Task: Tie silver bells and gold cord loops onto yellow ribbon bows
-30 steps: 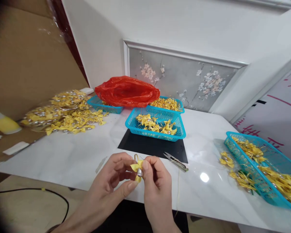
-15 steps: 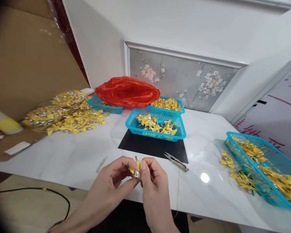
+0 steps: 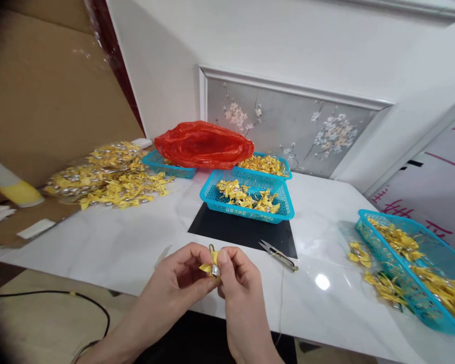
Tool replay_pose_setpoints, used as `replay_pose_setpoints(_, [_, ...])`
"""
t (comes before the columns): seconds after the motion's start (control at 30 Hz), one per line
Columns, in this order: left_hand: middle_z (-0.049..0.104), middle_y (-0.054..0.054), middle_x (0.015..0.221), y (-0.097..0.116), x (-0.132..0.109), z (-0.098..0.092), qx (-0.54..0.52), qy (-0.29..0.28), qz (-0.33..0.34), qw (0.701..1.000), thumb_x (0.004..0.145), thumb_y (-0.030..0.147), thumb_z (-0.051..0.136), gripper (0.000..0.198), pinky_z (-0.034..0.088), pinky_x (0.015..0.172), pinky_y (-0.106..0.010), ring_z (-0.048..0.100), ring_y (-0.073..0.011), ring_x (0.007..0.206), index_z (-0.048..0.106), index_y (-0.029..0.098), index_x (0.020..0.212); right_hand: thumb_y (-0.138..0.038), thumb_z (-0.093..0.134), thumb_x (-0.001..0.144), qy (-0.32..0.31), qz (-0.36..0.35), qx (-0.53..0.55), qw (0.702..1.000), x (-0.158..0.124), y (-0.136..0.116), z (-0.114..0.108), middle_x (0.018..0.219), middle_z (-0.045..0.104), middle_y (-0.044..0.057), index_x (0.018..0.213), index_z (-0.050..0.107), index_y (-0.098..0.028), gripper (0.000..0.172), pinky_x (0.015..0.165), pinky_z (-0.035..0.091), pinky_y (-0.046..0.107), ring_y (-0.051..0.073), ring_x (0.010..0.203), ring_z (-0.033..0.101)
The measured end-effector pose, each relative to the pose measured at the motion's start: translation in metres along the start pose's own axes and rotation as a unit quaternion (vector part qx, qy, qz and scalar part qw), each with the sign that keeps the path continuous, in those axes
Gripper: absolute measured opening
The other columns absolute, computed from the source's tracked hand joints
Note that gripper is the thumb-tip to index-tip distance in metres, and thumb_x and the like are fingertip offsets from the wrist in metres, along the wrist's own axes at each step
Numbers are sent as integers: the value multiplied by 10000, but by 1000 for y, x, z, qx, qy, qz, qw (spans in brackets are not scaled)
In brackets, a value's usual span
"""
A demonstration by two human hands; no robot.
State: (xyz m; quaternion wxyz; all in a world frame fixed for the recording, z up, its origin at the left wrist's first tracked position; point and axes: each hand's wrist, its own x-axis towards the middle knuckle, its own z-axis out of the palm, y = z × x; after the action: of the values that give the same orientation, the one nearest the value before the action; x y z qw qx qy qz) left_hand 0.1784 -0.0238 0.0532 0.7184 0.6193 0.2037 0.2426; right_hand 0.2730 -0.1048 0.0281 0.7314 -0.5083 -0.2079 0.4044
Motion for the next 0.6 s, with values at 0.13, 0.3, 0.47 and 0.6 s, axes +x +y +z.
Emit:
replay_pose_setpoints(0.13, [598, 35, 776, -6, -1, -6, -42, -5, -10, 999, 783, 190, 756, 191, 474, 698, -260, 601, -131, 729, 565, 198, 798, -563, 742, 791, -19, 32, 40, 999, 0, -6, 2, 651, 409, -49, 734, 558, -174, 434, 508, 249, 193, 79, 572, 251])
replay_pose_setpoints(0.3, [604, 53, 809, -14, -4, -20, -90, -20, -9, 996, 753, 168, 804, 349, 463, 724, -231, 584, -113, 768, 594, 254, 1018, -554, 676, 858, -25, 1, -10, 1000, 4, -6, 1, 653, 437, -44, 779, 577, -177, 398, 507, 259, 199, 84, 574, 273])
replay_pose_setpoints(0.47, [637, -2, 931, -9, -10, -25, -122, -29, 15, 992, 780, 298, 796, 283, 472, 795, -261, 581, -155, 895, 637, 230, 1004, -548, 618, 896, -30, -43, -115, 992, 2, -4, 0, 725, 491, -22, 814, 585, -187, 372, 571, 342, 211, 111, 656, 409])
replay_pose_setpoints(0.6, [648, 2, 826, -2, -12, -23, -133, 33, -15, 990, 859, 307, 717, 137, 478, 746, -253, 581, -130, 773, 656, 194, 909, -539, 578, 918, -60, -64, -178, 980, 2, -6, 3, 694, 488, -25, 815, 589, -191, 363, 536, 328, 218, 113, 616, 401])
